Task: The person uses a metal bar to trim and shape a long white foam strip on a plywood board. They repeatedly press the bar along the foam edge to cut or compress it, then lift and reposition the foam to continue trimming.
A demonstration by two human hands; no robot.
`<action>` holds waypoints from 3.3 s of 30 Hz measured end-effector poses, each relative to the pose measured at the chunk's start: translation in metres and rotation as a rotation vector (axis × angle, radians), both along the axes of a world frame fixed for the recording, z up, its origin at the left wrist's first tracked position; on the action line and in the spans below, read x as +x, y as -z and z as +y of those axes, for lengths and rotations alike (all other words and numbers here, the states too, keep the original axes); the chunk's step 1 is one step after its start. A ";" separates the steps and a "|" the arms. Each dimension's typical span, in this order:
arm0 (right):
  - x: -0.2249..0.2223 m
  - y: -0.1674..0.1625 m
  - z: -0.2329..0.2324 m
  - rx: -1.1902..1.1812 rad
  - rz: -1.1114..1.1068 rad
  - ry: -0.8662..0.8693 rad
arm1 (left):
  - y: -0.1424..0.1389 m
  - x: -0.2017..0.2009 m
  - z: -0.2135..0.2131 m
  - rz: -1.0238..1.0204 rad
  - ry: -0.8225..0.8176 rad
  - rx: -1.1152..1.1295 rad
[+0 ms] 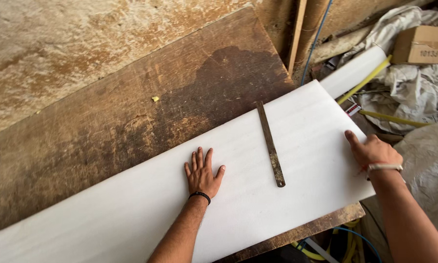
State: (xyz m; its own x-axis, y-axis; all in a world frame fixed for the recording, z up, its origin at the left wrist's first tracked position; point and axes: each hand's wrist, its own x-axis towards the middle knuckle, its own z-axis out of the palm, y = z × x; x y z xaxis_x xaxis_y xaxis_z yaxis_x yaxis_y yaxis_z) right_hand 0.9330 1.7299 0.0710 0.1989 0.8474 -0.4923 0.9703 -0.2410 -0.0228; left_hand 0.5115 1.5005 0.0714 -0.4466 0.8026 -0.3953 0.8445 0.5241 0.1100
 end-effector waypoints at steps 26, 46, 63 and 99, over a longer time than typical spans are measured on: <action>-0.025 0.013 0.048 0.122 0.240 -0.234 | 0.056 0.006 0.022 0.081 -0.111 -0.092; -0.038 0.061 0.150 -0.249 1.484 -0.104 | 0.025 0.171 0.101 -0.130 -0.459 -0.273; 0.129 0.037 0.025 -0.464 1.273 -0.203 | 0.004 0.171 0.092 -0.146 -0.457 -0.281; 0.087 0.036 0.059 -0.268 1.584 0.238 | 0.001 0.347 0.244 -1.214 -0.514 0.351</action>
State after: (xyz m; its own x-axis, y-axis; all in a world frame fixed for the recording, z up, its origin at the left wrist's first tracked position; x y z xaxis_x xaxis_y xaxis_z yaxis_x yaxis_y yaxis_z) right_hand 1.0198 1.7888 0.0354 -0.5164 0.7345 -0.4403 -0.0416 -0.5351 -0.8438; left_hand 0.8582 1.7443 0.0709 -0.2436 0.7915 -0.5606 -0.1579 0.5379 0.8281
